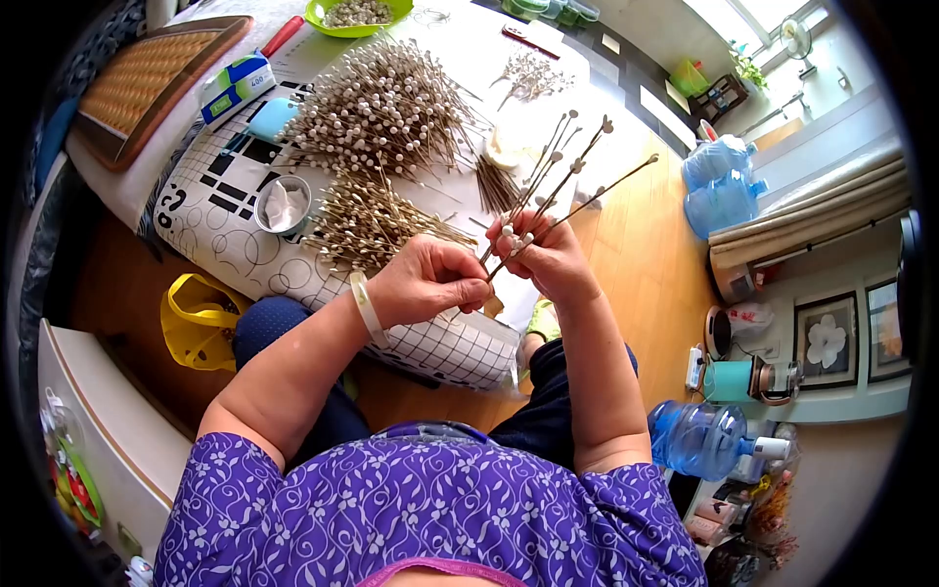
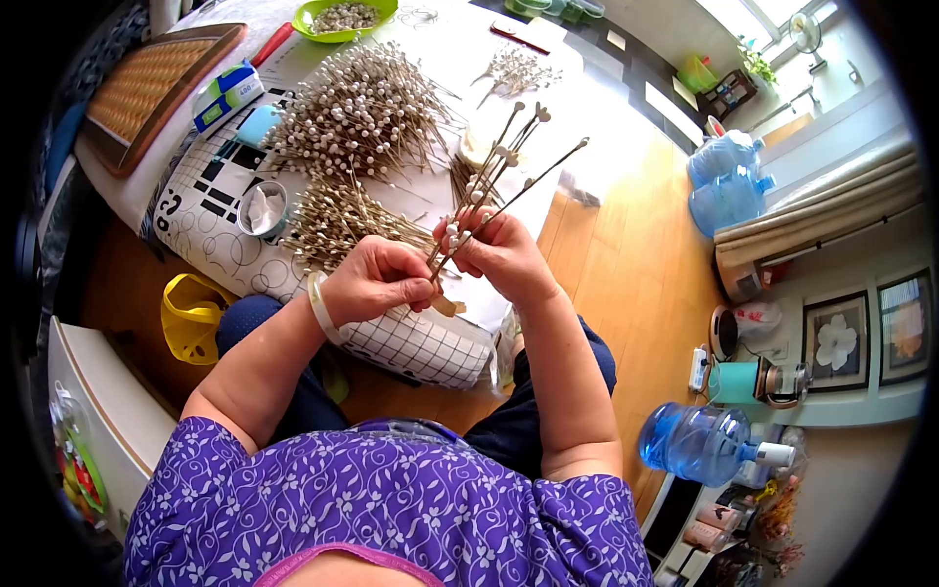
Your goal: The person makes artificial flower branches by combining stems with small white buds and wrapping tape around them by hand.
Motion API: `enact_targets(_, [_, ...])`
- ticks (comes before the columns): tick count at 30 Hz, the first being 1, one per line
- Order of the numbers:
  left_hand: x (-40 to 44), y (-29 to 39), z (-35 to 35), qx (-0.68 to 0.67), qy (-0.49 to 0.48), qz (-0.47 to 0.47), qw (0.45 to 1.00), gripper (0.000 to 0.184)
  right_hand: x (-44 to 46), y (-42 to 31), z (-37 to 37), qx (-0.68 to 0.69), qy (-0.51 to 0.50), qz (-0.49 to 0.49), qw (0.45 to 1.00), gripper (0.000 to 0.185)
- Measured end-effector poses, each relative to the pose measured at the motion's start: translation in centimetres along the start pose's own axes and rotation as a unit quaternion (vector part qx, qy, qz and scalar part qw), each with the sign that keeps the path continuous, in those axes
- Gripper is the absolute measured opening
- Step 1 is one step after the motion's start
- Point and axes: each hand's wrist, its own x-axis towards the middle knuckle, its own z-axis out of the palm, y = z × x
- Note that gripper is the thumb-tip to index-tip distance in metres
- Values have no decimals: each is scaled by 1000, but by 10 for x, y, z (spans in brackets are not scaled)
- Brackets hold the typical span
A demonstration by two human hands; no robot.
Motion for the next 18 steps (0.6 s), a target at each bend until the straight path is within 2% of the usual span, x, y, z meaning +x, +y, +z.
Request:
enact_targets(7, [4,-2,-1,7,-3,-26,1000,10,4,15,-12,26,-25,-16,999,12])
enact_targets(11, [6,-6,-2,12,11,-41,999,10,3,14,-5,-12,3,-13,1000,16])
enact_targets(14, [8,-9,-2,24,12,-16,1000,10,4,20,-9,0,17,-63,998,15])
enact_targets(16, [9,-8,0,2,92,-36,995,10,5,19,-19,-19,84,-64,994,10])
enact_targets(18, [11,-12,-5,16,124,-53,991,11,6,17,-41,33,133,-95,986,9])
